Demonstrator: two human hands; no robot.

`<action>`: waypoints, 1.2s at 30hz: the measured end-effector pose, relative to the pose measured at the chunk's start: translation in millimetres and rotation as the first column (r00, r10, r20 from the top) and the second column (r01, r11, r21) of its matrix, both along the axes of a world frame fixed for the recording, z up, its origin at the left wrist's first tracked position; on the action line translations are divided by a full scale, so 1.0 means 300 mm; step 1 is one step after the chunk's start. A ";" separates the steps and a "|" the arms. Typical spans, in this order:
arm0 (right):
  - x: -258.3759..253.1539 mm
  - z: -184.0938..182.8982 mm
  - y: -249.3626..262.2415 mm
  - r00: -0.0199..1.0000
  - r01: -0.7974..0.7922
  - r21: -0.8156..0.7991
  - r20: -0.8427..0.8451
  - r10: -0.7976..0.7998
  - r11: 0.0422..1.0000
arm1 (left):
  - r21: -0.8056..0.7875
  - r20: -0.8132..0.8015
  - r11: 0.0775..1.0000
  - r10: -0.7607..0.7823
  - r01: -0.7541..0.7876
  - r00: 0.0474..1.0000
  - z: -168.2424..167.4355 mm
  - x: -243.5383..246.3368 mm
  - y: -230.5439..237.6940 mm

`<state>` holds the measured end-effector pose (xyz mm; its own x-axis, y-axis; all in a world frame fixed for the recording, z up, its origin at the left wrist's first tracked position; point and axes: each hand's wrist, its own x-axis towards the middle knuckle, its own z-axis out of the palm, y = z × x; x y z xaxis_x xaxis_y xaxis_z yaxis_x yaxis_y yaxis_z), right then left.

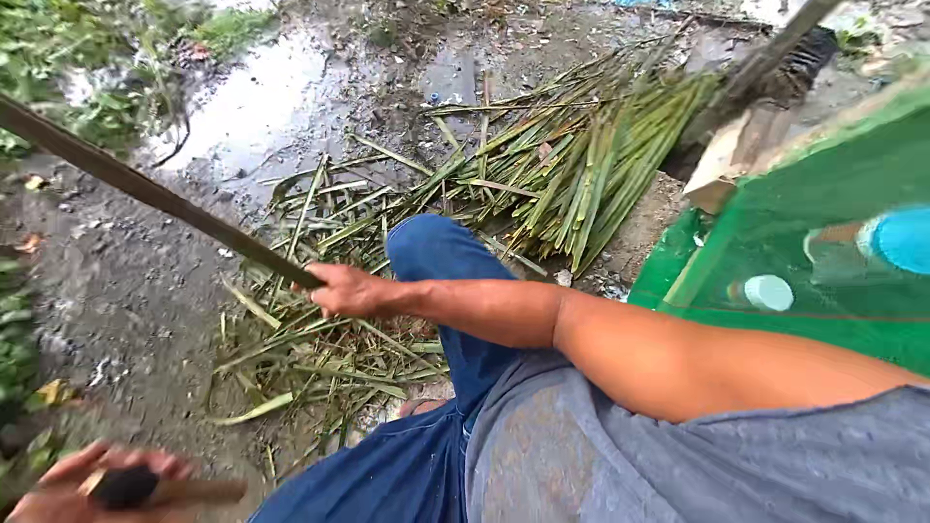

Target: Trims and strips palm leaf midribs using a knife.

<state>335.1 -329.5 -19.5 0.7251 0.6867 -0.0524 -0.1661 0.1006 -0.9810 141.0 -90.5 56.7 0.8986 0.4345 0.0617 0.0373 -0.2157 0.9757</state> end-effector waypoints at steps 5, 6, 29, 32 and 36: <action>0.072 0.034 0.001 0.995 -0.079 0.064 0.065 0.075 0.995 | -0.108 0.034 0.994 -0.017 0.020 0.999 -0.151 0.181 -0.245; 0.080 0.038 -0.003 0.990 -0.129 0.045 0.067 0.126 0.991 | -0.157 0.036 0.986 -0.049 0.054 0.998 -0.189 0.196 -0.261; 0.008 -0.085 0.105 0.978 -0.076 0.144 -0.180 0.102 0.987 | -0.235 0.043 0.957 -0.167 0.172 0.985 -0.355 0.254 -0.264; 0.003 -0.072 0.102 0.926 -0.115 0.233 -0.328 0.190 0.966 | -0.030 0.018 0.990 -0.140 0.141 0.990 -0.349 0.241 -0.261; -0.001 -0.054 0.092 0.862 -0.175 0.271 -0.421 0.280 0.947 | 0.289 0.063 0.952 -0.125 0.102 0.990 -0.347 0.228 -0.239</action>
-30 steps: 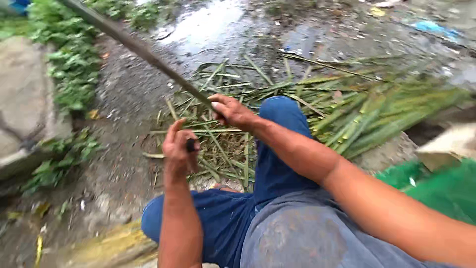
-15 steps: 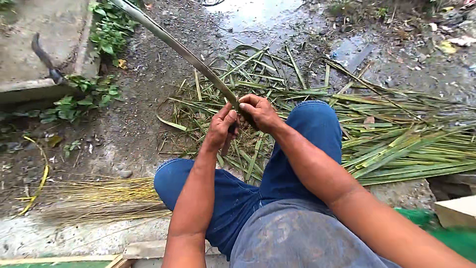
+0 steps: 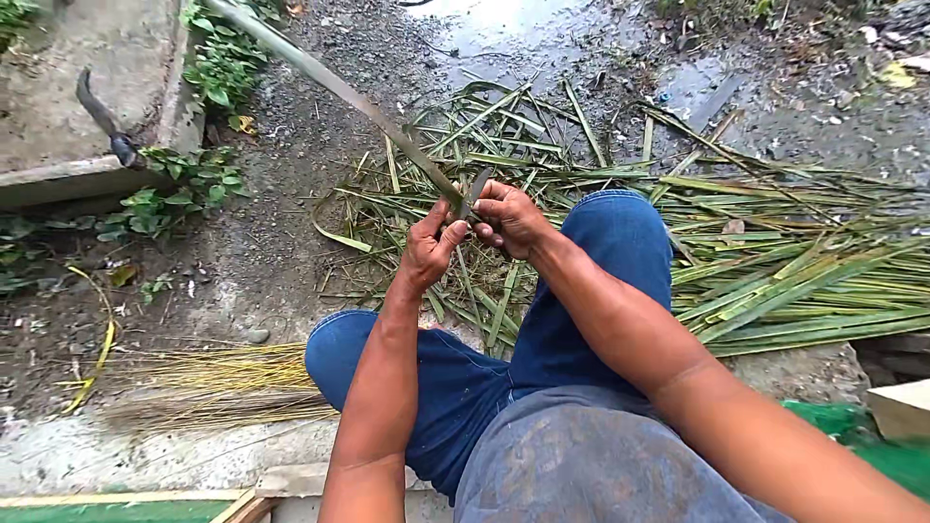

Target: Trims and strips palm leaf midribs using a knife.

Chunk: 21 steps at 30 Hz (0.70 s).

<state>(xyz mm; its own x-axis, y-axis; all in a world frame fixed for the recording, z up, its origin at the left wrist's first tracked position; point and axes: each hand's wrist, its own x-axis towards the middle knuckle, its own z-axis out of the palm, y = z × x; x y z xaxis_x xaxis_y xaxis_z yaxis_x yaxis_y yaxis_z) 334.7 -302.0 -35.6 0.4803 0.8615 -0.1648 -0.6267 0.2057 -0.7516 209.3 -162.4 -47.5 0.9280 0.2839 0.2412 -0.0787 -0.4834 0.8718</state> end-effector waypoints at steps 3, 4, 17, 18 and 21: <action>-0.008 0.004 -0.008 1.000 -0.005 0.022 -0.011 0.005 1.000 | 0.277 0.014 0.960 0.028 -0.031 1.000 0.016 -0.026 0.015; -0.012 0.005 -0.012 1.000 0.003 0.034 0.008 -0.003 0.999 | 0.346 0.020 0.937 0.043 -0.047 0.999 0.020 -0.032 0.016; -0.051 0.022 -0.050 0.715 0.164 -0.079 0.696 -0.063 0.983 | 0.370 0.128 0.885 0.253 -0.283 0.959 0.078 -0.058 0.069; -0.046 0.019 -0.046 0.685 0.174 -0.075 0.725 -0.066 0.982 | 0.370 0.110 0.892 0.234 -0.258 0.966 0.068 -0.055 0.055; -0.048 0.006 -0.049 0.564 0.185 0.013 0.818 -0.117 0.983 | 0.316 0.096 0.888 0.319 -0.333 0.943 0.093 -0.038 0.107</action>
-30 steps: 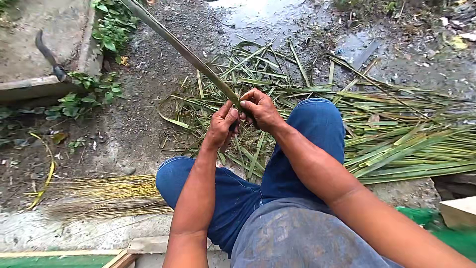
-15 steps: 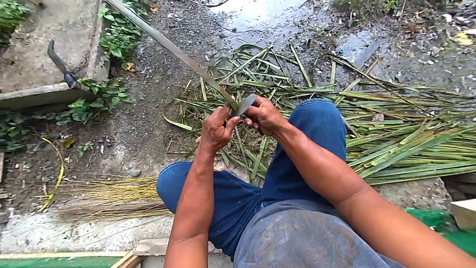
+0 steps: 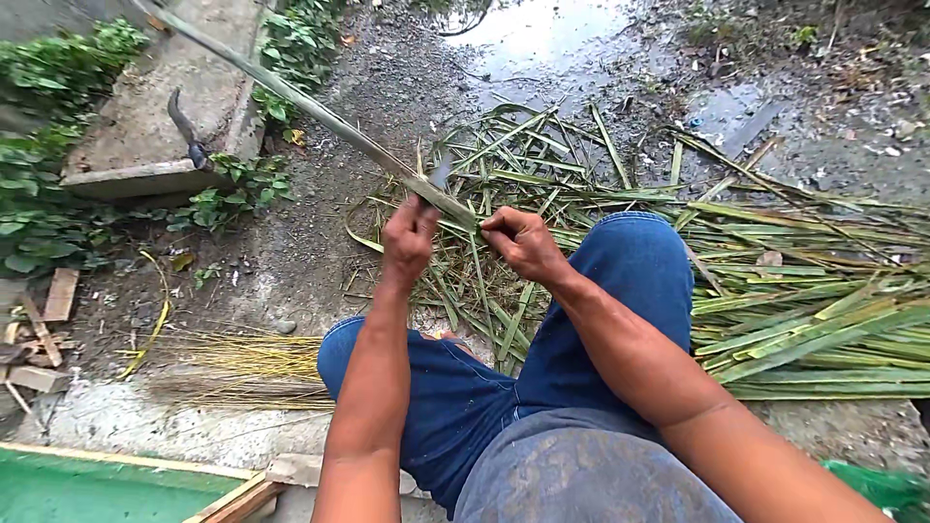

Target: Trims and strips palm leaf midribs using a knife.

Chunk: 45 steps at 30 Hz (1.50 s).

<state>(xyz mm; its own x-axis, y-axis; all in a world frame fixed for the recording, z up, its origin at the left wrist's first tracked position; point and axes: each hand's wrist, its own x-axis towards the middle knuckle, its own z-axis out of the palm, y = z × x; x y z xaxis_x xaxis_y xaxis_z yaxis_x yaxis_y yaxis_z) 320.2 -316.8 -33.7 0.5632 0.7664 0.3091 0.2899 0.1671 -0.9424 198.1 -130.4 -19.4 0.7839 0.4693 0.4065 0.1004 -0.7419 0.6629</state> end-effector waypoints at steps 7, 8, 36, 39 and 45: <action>0.002 -0.056 -0.064 0.962 -0.049 0.094 0.273 0.021 0.994 | -0.447 0.258 0.874 0.330 -0.191 0.908 0.186 -0.008 0.324; 0.009 -0.073 -0.072 0.964 -0.060 0.055 0.262 0.044 0.997 | -0.442 0.318 0.880 0.334 -0.174 0.887 0.191 -0.022 0.355; 0.158 0.133 0.254 0.929 -0.316 0.095 -0.172 0.328 0.944 | 0.308 0.289 0.948 -0.011 -0.082 0.957 0.008 0.108 0.063; 0.189 0.156 0.245 0.968 -0.246 0.047 -0.043 0.248 0.968 | 0.296 0.276 0.951 -0.001 -0.084 0.961 0.004 0.126 0.059; 0.217 0.185 0.215 0.978 -0.174 -0.006 0.114 0.173 0.985 | 0.275 0.295 0.958 0.000 -0.084 0.956 0.034 0.141 0.093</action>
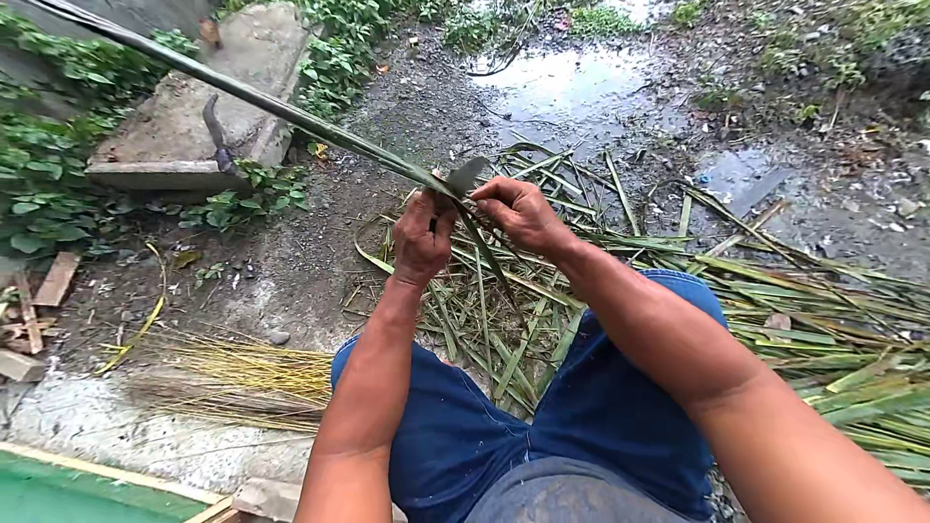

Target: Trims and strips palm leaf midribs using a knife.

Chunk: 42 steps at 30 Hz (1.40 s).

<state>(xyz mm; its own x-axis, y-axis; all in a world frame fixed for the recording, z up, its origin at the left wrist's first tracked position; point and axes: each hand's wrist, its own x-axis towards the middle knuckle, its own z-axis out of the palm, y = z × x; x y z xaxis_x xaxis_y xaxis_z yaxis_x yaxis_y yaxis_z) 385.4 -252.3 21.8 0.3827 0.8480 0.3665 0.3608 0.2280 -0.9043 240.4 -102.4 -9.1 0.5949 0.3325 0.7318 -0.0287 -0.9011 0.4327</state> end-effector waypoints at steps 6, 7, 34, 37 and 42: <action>0.018 0.006 -0.041 0.993 -0.066 -0.142 0.089 0.079 0.988 | -0.191 0.144 0.973 0.158 -0.129 0.977 0.056 -0.035 0.062; 0.021 0.003 -0.041 0.992 -0.072 -0.150 0.093 0.087 0.986 | -0.182 0.148 0.977 0.137 -0.109 0.979 0.053 -0.037 0.053; 0.223 0.015 -0.157 0.892 0.013 -0.306 0.433 0.127 0.952 | -0.643 0.424 0.761 0.447 -0.086 0.788 0.116 -0.397 0.322; 0.256 0.032 -0.185 0.884 0.065 -0.284 0.461 0.077 0.956 | -0.669 0.449 0.742 0.450 -0.043 0.772 0.116 -0.425 0.344; 0.321 0.052 -0.239 0.868 0.146 -0.244 0.497 -0.006 0.959 | -0.685 0.478 0.726 0.387 0.058 0.788 0.104 -0.469 0.366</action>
